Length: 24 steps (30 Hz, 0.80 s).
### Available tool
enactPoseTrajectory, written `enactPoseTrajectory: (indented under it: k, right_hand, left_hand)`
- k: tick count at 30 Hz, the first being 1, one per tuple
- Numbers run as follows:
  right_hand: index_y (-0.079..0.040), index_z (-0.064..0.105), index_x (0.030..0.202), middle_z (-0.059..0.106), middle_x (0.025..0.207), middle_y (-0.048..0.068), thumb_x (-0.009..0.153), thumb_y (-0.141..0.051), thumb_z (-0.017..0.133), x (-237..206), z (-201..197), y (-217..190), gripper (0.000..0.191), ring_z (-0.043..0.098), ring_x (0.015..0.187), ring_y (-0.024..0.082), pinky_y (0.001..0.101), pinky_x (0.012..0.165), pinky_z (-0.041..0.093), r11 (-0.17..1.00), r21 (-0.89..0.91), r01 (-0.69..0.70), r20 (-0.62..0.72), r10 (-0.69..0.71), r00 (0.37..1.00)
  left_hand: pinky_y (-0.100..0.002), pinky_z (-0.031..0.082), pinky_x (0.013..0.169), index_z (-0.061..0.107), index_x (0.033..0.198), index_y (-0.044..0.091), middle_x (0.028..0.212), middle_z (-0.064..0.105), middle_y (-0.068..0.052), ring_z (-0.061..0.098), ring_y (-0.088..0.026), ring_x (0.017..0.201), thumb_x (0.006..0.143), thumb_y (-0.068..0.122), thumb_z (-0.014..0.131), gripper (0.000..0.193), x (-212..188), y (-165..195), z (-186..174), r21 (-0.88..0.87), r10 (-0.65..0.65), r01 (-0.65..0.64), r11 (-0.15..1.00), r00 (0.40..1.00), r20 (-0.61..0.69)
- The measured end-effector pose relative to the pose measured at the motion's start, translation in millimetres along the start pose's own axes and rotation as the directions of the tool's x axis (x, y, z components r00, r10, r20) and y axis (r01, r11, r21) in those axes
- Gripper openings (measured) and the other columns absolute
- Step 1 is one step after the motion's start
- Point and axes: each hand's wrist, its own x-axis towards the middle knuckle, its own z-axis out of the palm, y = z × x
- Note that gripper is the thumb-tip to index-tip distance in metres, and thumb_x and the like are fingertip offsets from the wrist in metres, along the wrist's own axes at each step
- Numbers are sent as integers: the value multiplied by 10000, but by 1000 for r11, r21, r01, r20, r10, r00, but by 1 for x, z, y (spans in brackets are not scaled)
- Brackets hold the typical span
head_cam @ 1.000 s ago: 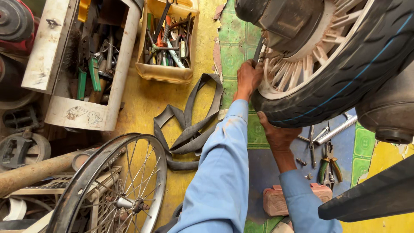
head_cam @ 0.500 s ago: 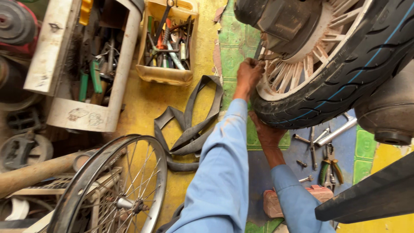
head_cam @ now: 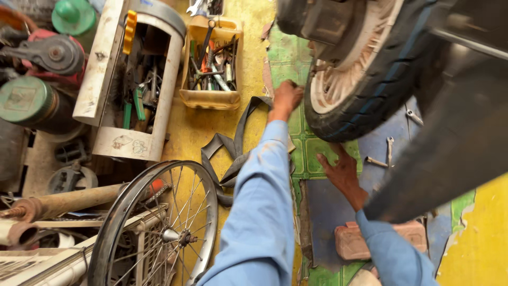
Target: The person uses a T-bar wrench to loosen a bolt on the rear wheel of a motorcycle, then switches to a combination wrench to tighten the axle nut. The person works in a cluttered workshop with tools scattered on the floor.
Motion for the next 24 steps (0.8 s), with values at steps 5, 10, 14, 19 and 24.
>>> enactPoseTrajectory:
  k: [5, 10, 14, 19, 24]
  right_hand:
    - [-56, 603, 1399, 656, 1359, 226, 879, -404, 780, -6, -27, 13, 651, 675, 1188, 348, 413, 878, 562, 988, 129, 91, 18, -94, 995]
    - [-103, 611, 1406, 669, 1335, 212, 884, -448, 763, 15, -83, 16, 643, 656, 1204, 369, 441, 943, 540, 986, -114, 119, 36, -116, 993]
    - [-140, 618, 1412, 680, 1316, 201, 889, -483, 749, 37, -139, 32, 638, 640, 1217, 385, 464, 996, 524, 871, -492, 23, 263, 124, 957]
    - [-187, 626, 1419, 694, 1292, 186, 895, -527, 732, 50, -226, 72, 633, 621, 1234, 406, 493, 1061, 502, 678, -735, -17, 336, 385, 860]
    - [-94, 682, 1349, 693, 1260, 230, 906, -498, 764, 56, -285, 117, 605, 634, 1178, 407, 509, 1005, 510, 799, -575, -176, 163, 322, 933]
  left_hand:
    - [-473, 527, 977, 766, 999, 50, 1156, 721, -237, 675, -401, 1121, 812, 307, 668, 333, -28, 8, -42, 192, -35, 51, 980, 996, -82]
    - [-479, 531, 974, 738, 987, 33, 1163, 694, -256, 650, -430, 1136, 805, 369, 722, 383, -46, 16, -72, 358, 9, 14, 933, 998, -64]
    - [-509, 518, 926, 661, 1141, -1, 1149, 680, -266, 640, -443, 1098, 837, 464, 767, 566, -58, 28, -73, 409, 212, -215, 887, 976, 53]
    - [-478, 518, 926, 574, 1333, 9, 1086, 694, -243, 670, -377, 1040, 907, 477, 735, 653, -77, 53, -58, 411, 185, -270, 871, 954, 234]
    - [-474, 531, 898, 572, 1327, 12, 1107, 689, -232, 675, -365, 1027, 938, 479, 690, 619, -90, 65, -45, 298, 197, -278, 913, 941, 275]
